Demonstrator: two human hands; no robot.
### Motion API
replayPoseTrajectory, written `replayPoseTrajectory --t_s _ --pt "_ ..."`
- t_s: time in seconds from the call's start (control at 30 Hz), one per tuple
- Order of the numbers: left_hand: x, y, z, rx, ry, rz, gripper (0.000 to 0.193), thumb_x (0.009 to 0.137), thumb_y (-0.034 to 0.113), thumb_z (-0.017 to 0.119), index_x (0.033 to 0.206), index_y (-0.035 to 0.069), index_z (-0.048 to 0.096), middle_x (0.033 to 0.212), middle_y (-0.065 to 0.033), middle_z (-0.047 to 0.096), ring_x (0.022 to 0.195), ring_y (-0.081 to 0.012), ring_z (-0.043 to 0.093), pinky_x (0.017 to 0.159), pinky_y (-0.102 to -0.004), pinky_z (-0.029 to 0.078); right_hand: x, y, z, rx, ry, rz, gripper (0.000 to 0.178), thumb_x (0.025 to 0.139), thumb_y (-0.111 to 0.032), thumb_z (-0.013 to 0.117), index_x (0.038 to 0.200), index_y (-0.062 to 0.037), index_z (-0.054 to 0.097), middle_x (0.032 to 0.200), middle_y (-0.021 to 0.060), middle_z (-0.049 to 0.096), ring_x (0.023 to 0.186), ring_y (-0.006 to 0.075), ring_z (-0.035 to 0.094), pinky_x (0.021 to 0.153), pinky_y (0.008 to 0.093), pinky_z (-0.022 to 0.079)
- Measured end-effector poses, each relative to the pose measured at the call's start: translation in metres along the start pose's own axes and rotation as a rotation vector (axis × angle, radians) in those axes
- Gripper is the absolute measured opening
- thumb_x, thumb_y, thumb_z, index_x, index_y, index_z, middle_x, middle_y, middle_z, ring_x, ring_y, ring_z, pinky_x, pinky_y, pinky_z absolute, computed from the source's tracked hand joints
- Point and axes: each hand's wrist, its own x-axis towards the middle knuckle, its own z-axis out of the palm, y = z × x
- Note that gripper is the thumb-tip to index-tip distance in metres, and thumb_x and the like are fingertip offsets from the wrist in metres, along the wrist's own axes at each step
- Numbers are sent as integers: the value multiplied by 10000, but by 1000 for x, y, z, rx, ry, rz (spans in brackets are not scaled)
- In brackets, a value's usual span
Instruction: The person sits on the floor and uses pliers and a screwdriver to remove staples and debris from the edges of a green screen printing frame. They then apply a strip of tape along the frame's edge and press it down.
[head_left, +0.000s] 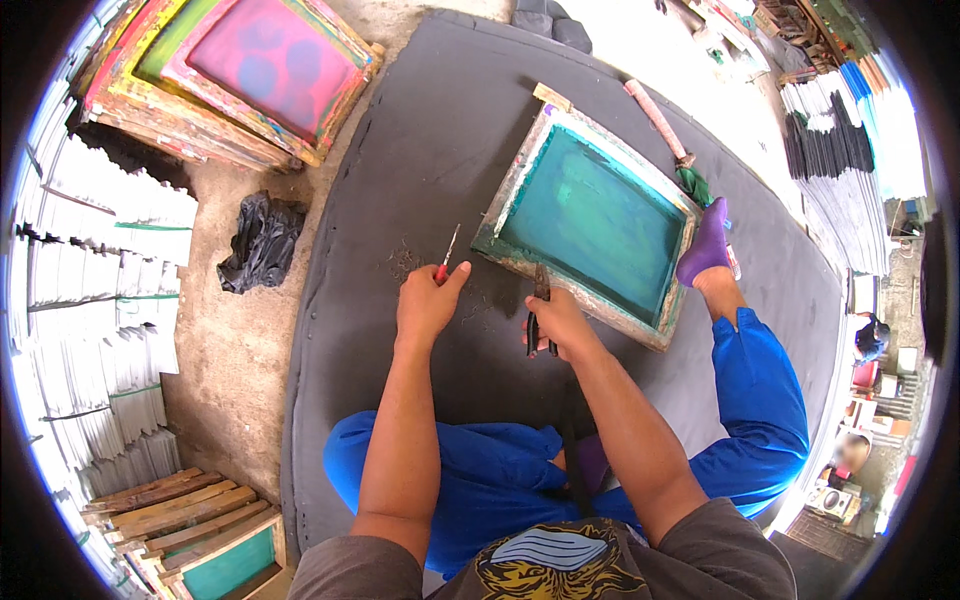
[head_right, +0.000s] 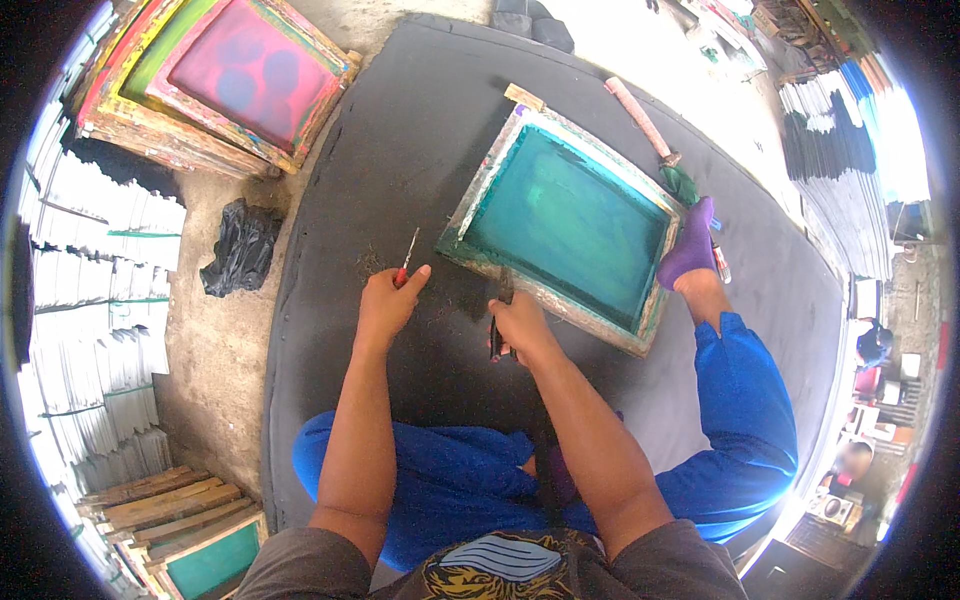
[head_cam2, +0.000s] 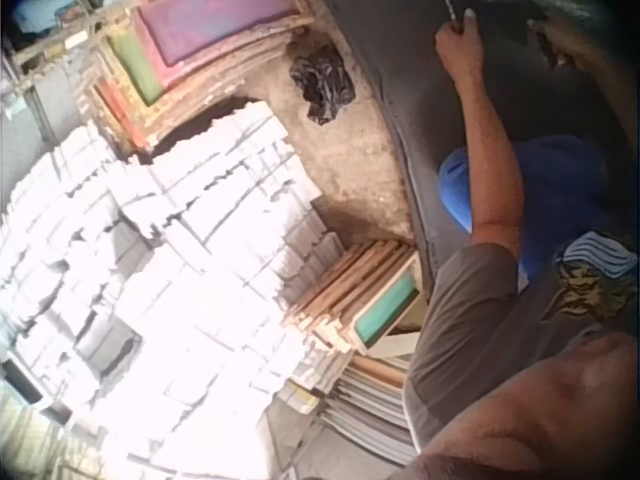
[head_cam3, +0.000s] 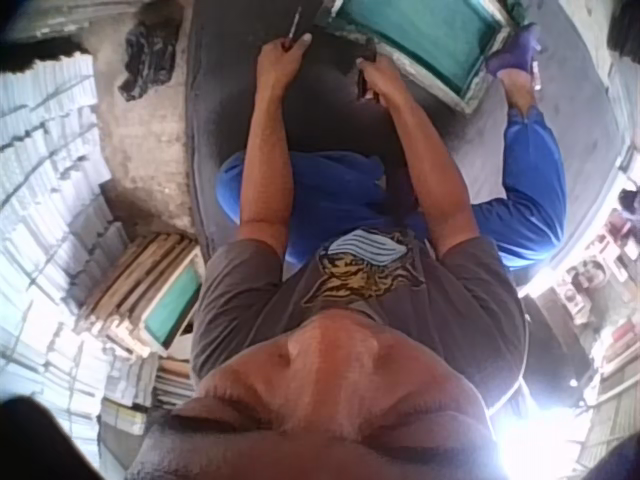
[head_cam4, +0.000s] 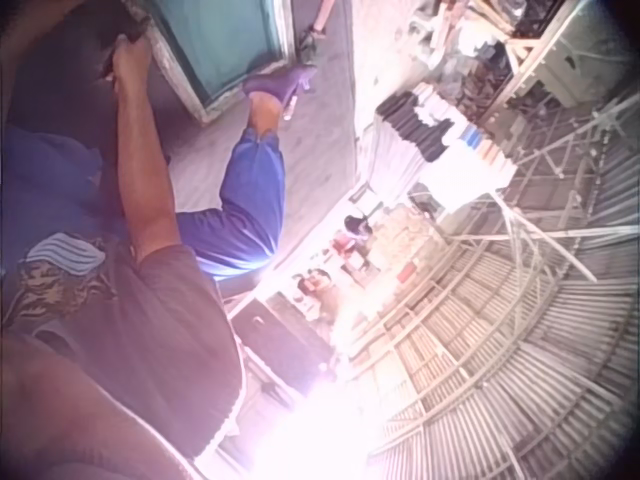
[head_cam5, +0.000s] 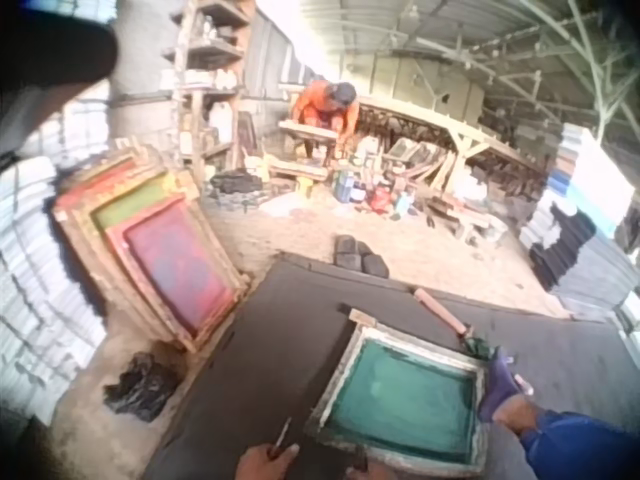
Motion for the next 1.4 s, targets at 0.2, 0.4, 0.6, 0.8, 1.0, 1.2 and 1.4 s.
replayPoseTrajectory --t_s 0.2,0.4,0.6,0.8,1.0,1.2,1.4 --pt "1 -5 0 -31 -6 20 575 918 539 762 729 9 646 654 -81 632 626 -185 596 623 -376 467 -3 -16 4 -62 46 30 225 1040 -169 571 1084 48 530 768 161 655 556 259 673 429 395 504" --pt "1 -5 1 -35 -8 32 572 923 534 758 728 8 649 647 -84 625 620 -191 594 621 -377 467 -8 -12 18 -72 216 -71 203 1000 -134 588 982 66 554 670 142 645 492 246 649 406 403 486" --pt "-1 -1 1 9 -14 28 564 926 526 761 741 3 657 658 -87 619 653 -187 600 628 -381 464 2 2 22 -73 240 -140 190 963 -114 603 1016 59 546 684 147 657 517 245 663 442 408 503" --pt "-1 1 1 -16 -53 5 525 923 489 759 780 -10 676 743 -170 693 723 -319 687 697 -443 510 2 17 38 289 179 -162 163 985 -121 629 1010 20 549 687 125 647 514 225 646 457 384 496" --pt "0 -5 13 -249 -176 113 332 939 320 775 938 -12 753 771 -94 721 726 -168 665 691 -369 522 -20 18 66 325 -96 -200 153 1001 -126 650 1057 -7 572 728 126 661 542 212 658 478 358 523" --pt "-3 -6 11 -254 -138 171 285 912 262 790 974 -14 756 776 -105 716 736 -187 673 701 -376 526 -25 6 83 227 -233 -231 180 1016 -144 638 1113 -1 590 758 121 681 578 203 685 502 343 535" --pt "-2 -4 4 -88 -86 98 316 911 294 798 966 -13 747 765 -149 705 739 -263 697 706 -411 526 -22 3 68 198 -413 -131 381 1105 -356 562 1278 -17 561 926 164 744 733 235 757 562 344 576"
